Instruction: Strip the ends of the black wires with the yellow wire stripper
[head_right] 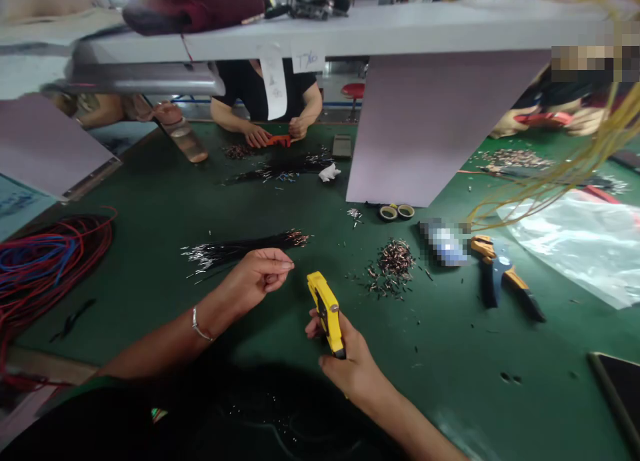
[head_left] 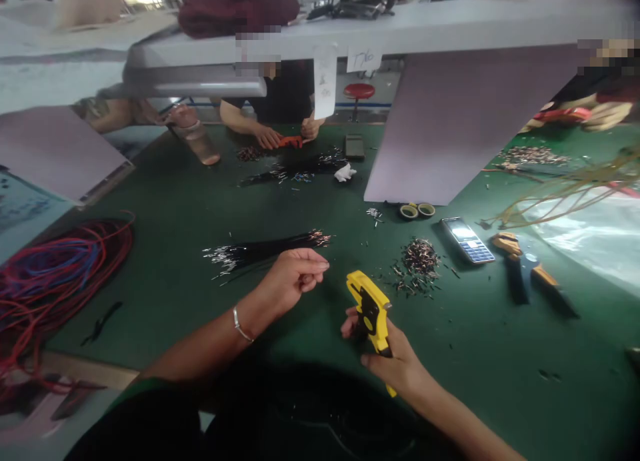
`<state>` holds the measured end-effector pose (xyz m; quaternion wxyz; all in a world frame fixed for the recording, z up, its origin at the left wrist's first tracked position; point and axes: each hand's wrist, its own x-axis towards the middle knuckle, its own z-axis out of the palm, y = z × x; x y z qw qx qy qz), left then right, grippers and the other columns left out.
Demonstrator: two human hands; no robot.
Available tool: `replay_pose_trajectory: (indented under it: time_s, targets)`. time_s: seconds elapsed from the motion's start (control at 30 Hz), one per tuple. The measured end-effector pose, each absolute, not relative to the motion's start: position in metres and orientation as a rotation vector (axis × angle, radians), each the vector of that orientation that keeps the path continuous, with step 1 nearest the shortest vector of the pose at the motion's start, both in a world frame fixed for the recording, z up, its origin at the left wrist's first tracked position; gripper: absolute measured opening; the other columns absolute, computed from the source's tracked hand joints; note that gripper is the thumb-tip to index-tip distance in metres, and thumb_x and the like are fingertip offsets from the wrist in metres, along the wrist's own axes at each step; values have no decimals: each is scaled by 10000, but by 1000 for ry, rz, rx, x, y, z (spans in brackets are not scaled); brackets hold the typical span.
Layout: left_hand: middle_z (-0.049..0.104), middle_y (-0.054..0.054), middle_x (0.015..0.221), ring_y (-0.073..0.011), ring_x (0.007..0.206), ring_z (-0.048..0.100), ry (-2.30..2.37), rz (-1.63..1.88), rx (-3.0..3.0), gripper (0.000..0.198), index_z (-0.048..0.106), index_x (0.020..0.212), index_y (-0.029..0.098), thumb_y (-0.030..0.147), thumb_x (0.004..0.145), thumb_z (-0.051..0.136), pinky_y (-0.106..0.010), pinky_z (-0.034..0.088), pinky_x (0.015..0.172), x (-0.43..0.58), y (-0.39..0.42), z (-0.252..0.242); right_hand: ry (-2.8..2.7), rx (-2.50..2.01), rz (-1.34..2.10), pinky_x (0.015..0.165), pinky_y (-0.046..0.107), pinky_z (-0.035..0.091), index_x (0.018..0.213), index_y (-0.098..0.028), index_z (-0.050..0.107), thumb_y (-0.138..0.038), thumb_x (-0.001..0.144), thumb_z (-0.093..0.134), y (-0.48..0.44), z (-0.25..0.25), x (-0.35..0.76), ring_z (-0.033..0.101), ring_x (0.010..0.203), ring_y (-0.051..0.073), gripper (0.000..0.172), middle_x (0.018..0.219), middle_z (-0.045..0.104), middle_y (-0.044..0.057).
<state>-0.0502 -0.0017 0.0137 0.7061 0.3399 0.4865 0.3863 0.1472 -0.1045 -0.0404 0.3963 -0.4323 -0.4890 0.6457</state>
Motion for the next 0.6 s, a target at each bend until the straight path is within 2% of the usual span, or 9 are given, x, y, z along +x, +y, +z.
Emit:
replay_pose_trajectory:
  time_s: [0.17,0.27,0.43,0.6]
  targets:
    - [530,14,452,-33,373,360,1102,877,794,133,642,631,105,176,576,740,-200,178,414,-52,-1,15,-1312,-1187,1670,1017,482,374,1012,-208,628,-129,607,592,-106,-38,151,558,1104,301,414,1128,641,91]
    - [543,15,464,-34,384,376,1112,875,812,140,650,644,108,183,583,751,-195,198,420,-52,-2,16,-1370,-1204,1672,1027,475,367,979,-213,638,-142,619,589,-107,-33,151,517,1184,316,370,1242,605,94]
    - [588,3,522,-38,402,408,1108,855,851,152,678,682,115,207,598,765,-198,252,431,-52,-4,18,-1442,-1240,1693,1035,473,373,1053,-210,639,-170,660,585,-109,-29,150,497,1231,320,399,1255,612,92]
    - [614,-5,556,-44,415,428,1100,848,892,157,700,688,124,232,603,777,-205,275,434,-51,-6,19,-1523,-1269,1652,1026,454,402,1102,-193,640,-175,683,578,-109,-26,151,528,1196,307,424,1230,628,97]
